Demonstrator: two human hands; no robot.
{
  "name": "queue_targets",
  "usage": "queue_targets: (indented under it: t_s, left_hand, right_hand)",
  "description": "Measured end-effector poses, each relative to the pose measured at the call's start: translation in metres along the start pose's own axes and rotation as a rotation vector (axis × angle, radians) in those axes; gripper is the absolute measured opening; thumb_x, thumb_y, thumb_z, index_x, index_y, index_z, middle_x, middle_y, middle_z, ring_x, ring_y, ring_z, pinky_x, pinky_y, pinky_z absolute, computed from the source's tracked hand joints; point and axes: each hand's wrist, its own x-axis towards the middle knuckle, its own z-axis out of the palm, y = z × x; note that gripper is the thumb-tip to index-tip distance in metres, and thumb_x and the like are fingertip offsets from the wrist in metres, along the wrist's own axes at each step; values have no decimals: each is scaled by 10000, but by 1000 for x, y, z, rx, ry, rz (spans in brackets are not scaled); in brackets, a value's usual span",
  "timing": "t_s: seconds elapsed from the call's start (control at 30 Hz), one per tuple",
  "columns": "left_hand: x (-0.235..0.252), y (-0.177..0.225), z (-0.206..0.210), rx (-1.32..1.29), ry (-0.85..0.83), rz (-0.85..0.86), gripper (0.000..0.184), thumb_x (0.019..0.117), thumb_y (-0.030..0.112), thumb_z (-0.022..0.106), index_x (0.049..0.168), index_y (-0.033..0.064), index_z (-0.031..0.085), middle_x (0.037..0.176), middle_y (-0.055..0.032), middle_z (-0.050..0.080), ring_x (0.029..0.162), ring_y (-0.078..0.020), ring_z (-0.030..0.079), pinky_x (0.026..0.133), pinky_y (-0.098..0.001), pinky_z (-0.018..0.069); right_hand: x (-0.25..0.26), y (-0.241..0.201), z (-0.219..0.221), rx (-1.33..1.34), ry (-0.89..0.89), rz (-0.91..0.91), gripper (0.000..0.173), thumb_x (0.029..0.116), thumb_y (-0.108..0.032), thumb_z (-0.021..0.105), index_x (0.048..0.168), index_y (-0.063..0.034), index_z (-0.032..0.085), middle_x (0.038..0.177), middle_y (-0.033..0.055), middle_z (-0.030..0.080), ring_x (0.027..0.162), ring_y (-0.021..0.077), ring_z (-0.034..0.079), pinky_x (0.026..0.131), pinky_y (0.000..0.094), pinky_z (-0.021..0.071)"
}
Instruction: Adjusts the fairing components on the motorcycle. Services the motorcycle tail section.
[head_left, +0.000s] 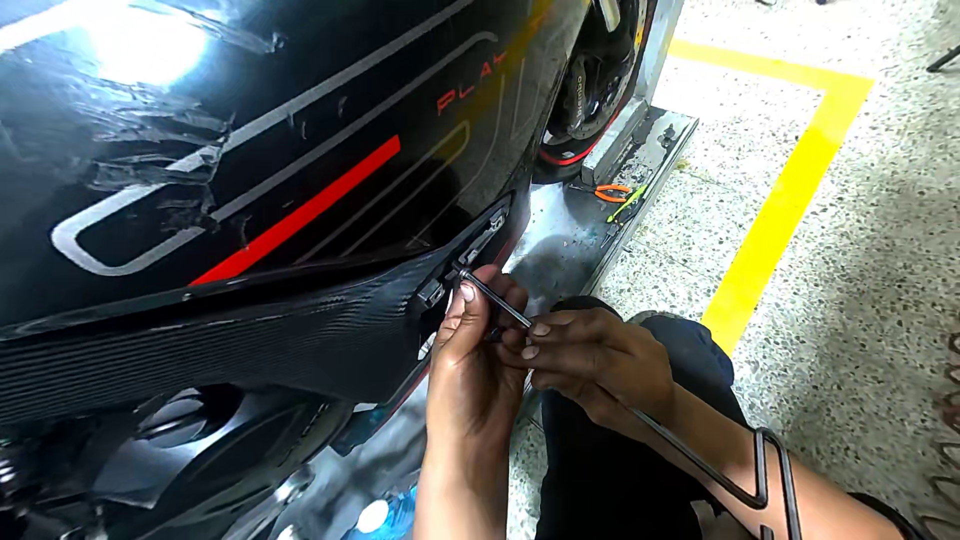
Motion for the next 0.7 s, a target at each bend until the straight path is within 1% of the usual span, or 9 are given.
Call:
queue_targets:
  t_s: [0.17,0.33,0.4,0.47,0.53,0.57,0.6,0.67,0.7]
  left_hand:
    - [4,6,-7,95,-13,0,354,1121,249,373,1072,129,702,848,29,668,628,3,604,554,-122,522]
    - [-6,-1,-14,123,-101,-112,442,1084,449,433,1198,124,710,945,5,706,790,-30,684,674,-192,593]
    - [-7,-3,-11,60,-174,-97,403,1097,370,440,1183,93,720,952,-23,728,826,-51,706,724,-215,605]
    - [-5,-4,0,24,-147,-38,387,1117,269,380,1078,97,725,889,1,707,781,-37,687,706,-197,594]
    - [-5,-5,14,-40,-71,12,388,1111,210,375,978,103,724,818,23,692,700,-16,659,643,-168,570]
    - [-5,-6,21,-74,-21,28,390,1100,188,382,923,98,718,717,36,648,585,1,599,544,-137,517]
    - [-4,-8,27,-112,2,33,400,1113,198,367,902,89,688,662,45,592,520,5,533,490,-121,457]
    - [-3,-14,34,-197,9,42,457,1133,250,295,861,114,637,667,60,571,480,8,492,446,-102,419]
    - [-3,-16,36,-238,11,49,478,1136,272,253,849,137,611,678,71,565,469,14,476,436,-97,408]
  right_hand:
    - [7,5,4,-42,-52,-48,125,925,-62,744,1025,12,732,1036,129,697,1096,194,687,932,283,598]
    - [39,1,-28,-366,-483,-329,173,1006,-57,585,1077,-34,741,1082,123,752,1145,254,692,988,346,560]
    - [58,-3,-38,-435,-611,-411,201,1002,-41,557,1073,-37,745,1077,106,752,1140,256,689,991,345,551]
    - [75,-5,-48,-448,-689,-432,230,999,-12,538,1102,-47,740,1115,90,747,1157,247,679,1015,358,538]
    - [82,-7,-56,-440,-670,-334,272,1017,-39,548,1218,-87,725,1224,73,732,1217,216,658,1089,382,489]
    - [77,-7,-62,-430,-612,-228,280,1034,-97,574,1285,-103,697,1295,82,703,1244,209,642,1103,389,477]
    - [64,-8,-69,-420,-533,-93,336,1016,-120,614,1348,-97,650,1380,105,647,1264,228,617,1080,400,483]
    - [25,-22,-94,-476,-312,209,502,965,-121,636,1454,-99,524,1523,85,515,1348,214,548,1107,398,487]
    - [5,-36,-106,-560,-214,267,601,959,-153,627,1523,-133,418,1577,70,435,1377,191,519,1121,387,487]
